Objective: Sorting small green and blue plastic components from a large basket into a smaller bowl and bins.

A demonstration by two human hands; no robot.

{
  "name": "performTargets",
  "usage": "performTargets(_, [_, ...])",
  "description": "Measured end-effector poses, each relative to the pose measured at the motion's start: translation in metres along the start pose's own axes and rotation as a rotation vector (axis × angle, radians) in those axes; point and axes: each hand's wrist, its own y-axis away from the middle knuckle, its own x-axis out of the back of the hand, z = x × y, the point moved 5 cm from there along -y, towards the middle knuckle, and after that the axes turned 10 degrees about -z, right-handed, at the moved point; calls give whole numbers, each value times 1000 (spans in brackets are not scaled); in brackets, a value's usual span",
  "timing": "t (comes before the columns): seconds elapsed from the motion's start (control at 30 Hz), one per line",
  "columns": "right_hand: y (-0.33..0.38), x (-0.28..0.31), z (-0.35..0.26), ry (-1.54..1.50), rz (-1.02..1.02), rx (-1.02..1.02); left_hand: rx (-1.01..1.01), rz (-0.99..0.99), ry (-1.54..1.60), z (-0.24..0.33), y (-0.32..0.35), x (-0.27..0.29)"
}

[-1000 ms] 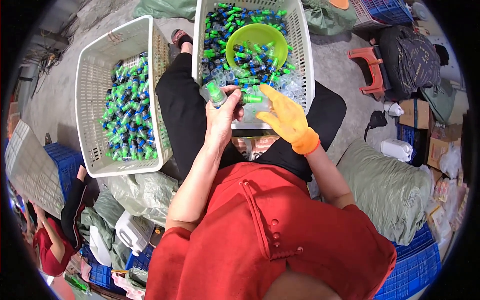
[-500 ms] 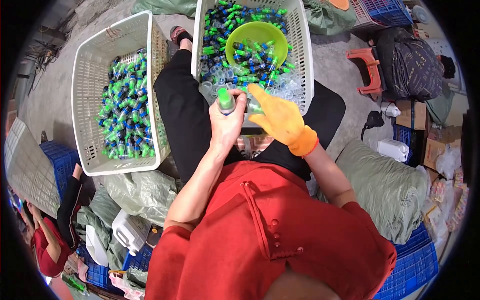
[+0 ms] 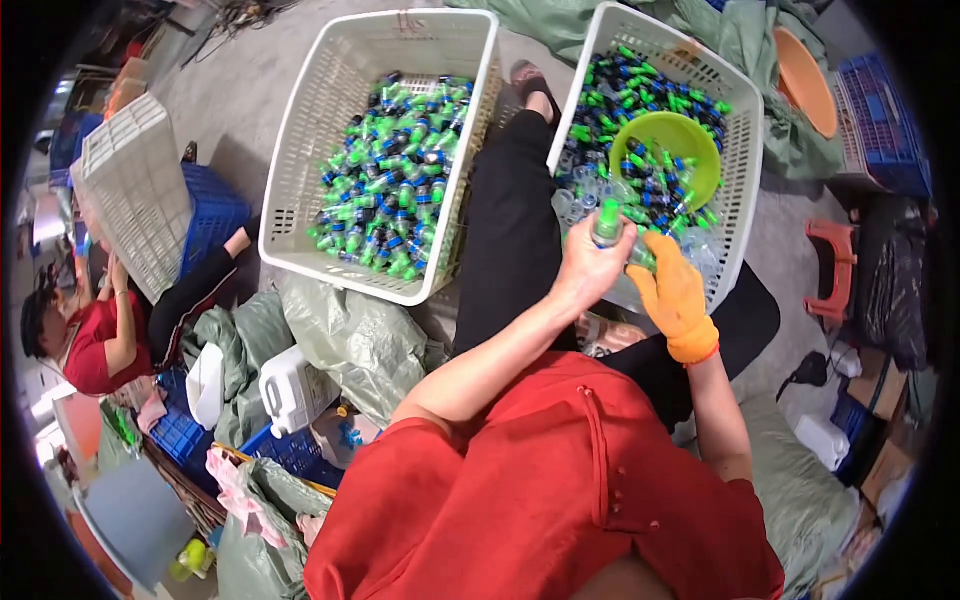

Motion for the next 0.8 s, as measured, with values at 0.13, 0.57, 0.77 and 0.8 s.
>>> performTargets(0.13, [28,-46,33,-1618,-292,-849,-875,134,-417,33,15,-6])
performTargets(0.57, [-37,-2,-15,-224,77,-23,59,-7,-2,20,-7,18])
performTargets(0.77, [-26,-23,-14,-1143,-43,-535,-376,104,-219,39,12,21])
performTargets(0.8, [-22,-31,-19,-1448,-97,-724,-549,137,-306,47,18,20])
